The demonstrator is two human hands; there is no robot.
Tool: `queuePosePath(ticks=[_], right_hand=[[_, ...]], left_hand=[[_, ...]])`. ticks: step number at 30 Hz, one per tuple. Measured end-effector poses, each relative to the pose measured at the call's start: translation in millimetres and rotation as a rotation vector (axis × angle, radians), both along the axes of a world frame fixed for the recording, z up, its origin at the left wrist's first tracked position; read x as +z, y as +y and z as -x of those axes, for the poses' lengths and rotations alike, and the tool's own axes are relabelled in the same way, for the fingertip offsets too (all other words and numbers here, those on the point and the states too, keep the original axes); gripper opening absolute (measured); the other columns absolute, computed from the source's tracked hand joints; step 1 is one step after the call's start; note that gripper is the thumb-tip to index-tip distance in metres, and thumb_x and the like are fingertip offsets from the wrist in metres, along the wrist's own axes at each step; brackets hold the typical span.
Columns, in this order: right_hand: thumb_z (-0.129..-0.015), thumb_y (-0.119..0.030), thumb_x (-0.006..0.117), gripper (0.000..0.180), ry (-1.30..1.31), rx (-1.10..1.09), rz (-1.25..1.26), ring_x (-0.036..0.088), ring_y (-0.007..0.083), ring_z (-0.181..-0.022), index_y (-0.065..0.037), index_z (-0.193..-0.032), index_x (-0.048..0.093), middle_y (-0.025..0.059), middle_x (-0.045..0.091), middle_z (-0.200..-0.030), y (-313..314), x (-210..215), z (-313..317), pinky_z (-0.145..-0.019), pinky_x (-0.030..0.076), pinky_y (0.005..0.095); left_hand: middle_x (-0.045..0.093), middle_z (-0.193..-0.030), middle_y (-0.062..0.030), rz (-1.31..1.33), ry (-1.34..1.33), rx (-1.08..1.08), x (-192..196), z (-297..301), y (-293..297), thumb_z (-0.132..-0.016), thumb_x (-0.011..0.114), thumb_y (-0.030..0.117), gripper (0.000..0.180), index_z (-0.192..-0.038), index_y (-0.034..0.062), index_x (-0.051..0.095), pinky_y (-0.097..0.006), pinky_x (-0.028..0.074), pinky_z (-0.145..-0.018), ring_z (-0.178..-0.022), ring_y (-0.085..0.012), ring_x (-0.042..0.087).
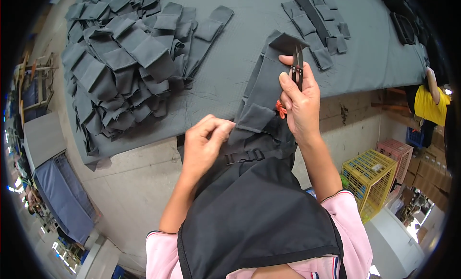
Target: Using small snips to trim excess threads or material from black fabric pouch components at a workstation.
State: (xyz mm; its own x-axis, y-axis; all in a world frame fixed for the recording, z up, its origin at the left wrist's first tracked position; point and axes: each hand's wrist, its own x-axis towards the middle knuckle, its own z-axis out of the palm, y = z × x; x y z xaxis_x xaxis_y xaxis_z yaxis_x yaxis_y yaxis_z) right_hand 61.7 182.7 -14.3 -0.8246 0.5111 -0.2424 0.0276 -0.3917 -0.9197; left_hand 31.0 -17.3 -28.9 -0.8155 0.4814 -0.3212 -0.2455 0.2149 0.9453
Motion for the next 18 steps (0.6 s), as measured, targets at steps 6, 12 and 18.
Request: queuePosePath(ticks=[6, 12, 18], right_hand=[[-0.089, -0.007, 0.058, 0.024, -0.013, 0.011, 0.035, 0.030, 0.0004, -0.047, -0.004, -0.112, 0.055, -0.0059, 0.042, -0.069, 3, 1, 8, -0.043, 0.024, 0.0164], [-0.090, -0.012, 0.059, 0.026, -0.014, 0.126, 0.144, 0.031, -0.0009, -0.045, -0.006, -0.115, 0.055, -0.0086, 0.044, -0.066, -5, 2, 15, -0.043, 0.023, 0.0174], [-0.089, -0.008, 0.058, 0.024, -0.023, 0.157, 0.164, 0.031, -0.0005, -0.043, -0.005, -0.112, 0.053, -0.0069, 0.044, -0.068, -7, -6, 17, -0.039, 0.024, 0.0174]], left_hand=[[0.034, -0.139, -0.0178, -0.016, 0.533, -0.240, 10, 15, -1, -0.073, 0.072, 0.022, 0.055, -0.120, 0.0041, 0.050, -0.042, 0.037, -0.099, -0.125, -0.0321, 0.042], [0.024, -0.146, -0.0211, -0.237, 0.364, -0.249, 4, 13, 16, -0.071, 0.074, 0.016, 0.064, -0.125, 0.0061, 0.040, -0.043, 0.039, -0.099, -0.127, -0.0328, 0.040], [0.022, -0.148, -0.0209, -0.265, 0.344, -0.273, 5, 22, 6, -0.069, 0.077, 0.014, 0.072, -0.128, 0.0070, 0.037, -0.041, 0.045, -0.094, -0.124, -0.0295, 0.043]])
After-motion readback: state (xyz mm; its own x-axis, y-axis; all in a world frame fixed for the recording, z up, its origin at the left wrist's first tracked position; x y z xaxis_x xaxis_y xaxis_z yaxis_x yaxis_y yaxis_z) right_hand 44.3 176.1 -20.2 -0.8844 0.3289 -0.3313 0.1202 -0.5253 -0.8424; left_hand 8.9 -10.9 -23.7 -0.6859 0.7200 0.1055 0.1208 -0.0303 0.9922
